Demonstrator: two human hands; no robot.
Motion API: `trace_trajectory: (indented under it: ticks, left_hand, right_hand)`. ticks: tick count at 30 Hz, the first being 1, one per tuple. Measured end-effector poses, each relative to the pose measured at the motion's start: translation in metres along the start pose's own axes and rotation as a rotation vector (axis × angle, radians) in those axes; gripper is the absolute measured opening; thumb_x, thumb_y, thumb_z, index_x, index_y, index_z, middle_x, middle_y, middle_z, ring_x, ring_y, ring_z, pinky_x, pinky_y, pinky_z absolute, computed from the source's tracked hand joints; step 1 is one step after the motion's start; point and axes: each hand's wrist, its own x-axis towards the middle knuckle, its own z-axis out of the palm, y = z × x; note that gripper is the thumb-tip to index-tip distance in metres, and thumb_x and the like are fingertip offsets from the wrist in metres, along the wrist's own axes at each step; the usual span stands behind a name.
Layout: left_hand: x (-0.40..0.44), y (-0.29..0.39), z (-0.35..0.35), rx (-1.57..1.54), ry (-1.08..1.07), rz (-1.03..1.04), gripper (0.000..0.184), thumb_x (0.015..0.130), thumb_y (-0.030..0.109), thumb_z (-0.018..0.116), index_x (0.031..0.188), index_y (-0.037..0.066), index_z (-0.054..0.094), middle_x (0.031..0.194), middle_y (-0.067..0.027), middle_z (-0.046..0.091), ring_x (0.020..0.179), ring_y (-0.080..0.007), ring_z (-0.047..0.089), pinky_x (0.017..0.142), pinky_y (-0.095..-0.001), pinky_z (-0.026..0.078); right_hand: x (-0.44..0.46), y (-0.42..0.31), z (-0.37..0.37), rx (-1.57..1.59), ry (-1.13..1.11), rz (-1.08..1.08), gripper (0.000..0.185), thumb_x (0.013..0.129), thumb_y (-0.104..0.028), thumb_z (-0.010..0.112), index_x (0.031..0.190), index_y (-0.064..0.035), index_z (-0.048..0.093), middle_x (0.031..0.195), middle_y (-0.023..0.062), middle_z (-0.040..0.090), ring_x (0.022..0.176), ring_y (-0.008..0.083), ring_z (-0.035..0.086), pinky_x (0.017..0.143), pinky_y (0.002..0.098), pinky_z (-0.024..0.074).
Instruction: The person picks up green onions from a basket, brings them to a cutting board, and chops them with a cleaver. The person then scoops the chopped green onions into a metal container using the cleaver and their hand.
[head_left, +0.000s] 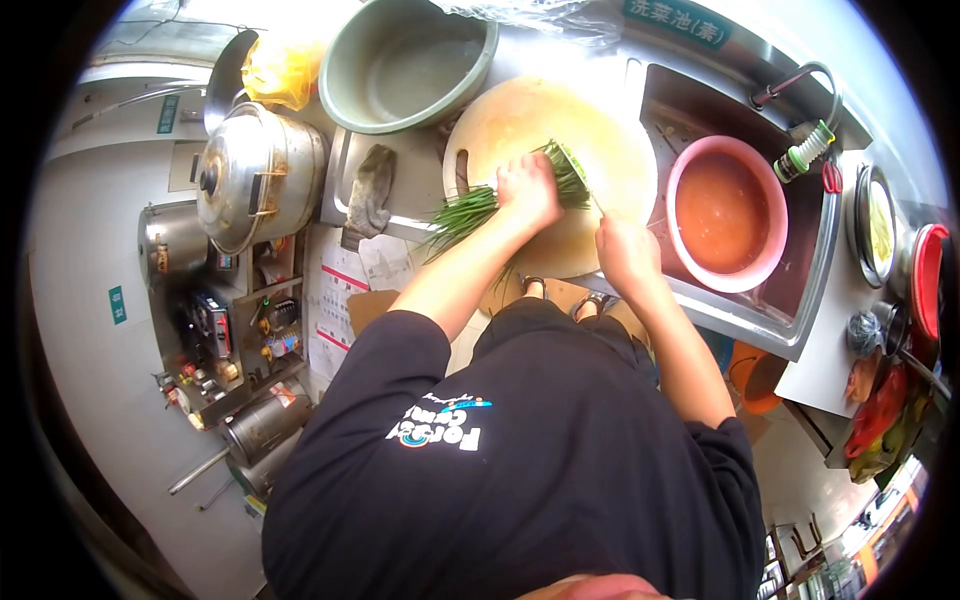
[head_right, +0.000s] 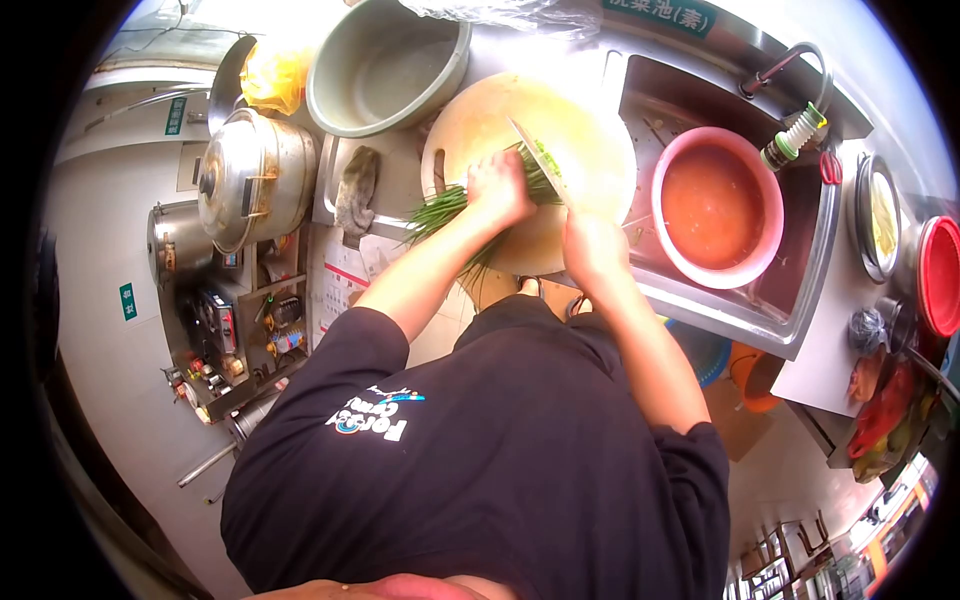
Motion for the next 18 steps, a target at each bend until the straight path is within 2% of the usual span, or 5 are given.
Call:
trace_trajectory:
  ticks: [7,10,12,15,18]
  left_hand:
    - [0.000,-0.005,0.013,0.048,0.029,0.032,0.064,0.063,0.028,0.080,0.113,-0.002,0.054,0.114,-0.0188,0.061,0.110,-0.0324,0.059,0.097,-0.0444,0.044]
    - [0.003,-0.005,0.010,0.071,0.056,0.031,0.065,0.064,0.029,0.080,0.116,0.000,0.054,0.115,-0.0163,0.060,0.111,-0.0304,0.058,0.097,-0.0426,0.043]
    - [0.002,-0.003,0.004,0.019,-0.054,-0.003,0.065,0.064,0.029,0.080,0.117,0.002,0.054,0.114,-0.0137,0.061,0.112,-0.0285,0.058,0.098,-0.0411,0.043]
    - [0.001,0.000,-0.001,0.020,-0.062,-0.018,0.064,0.065,0.029,0.080,0.118,0.004,0.054,0.114,-0.0114,0.060,0.114,-0.0270,0.057,0.098,-0.0400,0.042]
    - [0.000,-0.002,-0.006,-0.012,-0.053,0.012,0.064,0.064,0.029,0.080,0.117,0.004,0.055,0.112,-0.0127,0.061,0.110,-0.0284,0.058,0.096,-0.0411,0.044]
  right_hand:
    - [0.042,0.006,0.005,0.028,-0.006,-0.029,0.018,0.091,-0.015,0.051,0.087,-0.0005,0.061,0.082,0.0258,0.065,0.081,0.0448,0.064,0.075,0.0529,0.0496]
    - [0.031,0.004,-0.024,0.026,-0.018,-0.019,0.018,0.091,-0.015,0.051,0.088,-0.0009,0.063,0.084,0.0249,0.066,0.081,0.0442,0.064,0.076,0.0525,0.0500]
    - [0.011,-0.001,-0.040,0.022,-0.036,-0.033,0.019,0.091,-0.014,0.049,0.088,0.0002,0.062,0.083,0.0250,0.065,0.082,0.0442,0.063,0.075,0.0530,0.0493]
    - [0.007,0.004,-0.045,-0.054,-0.092,-0.091,0.019,0.090,-0.013,0.049,0.087,0.0006,0.062,0.083,0.0250,0.065,0.081,0.0439,0.063,0.075,0.0531,0.0493]
    - [0.020,0.004,-0.048,-0.081,-0.172,-0.084,0.019,0.089,-0.014,0.050,0.088,0.0005,0.062,0.084,0.0251,0.066,0.082,0.0432,0.064,0.076,0.0524,0.0499]
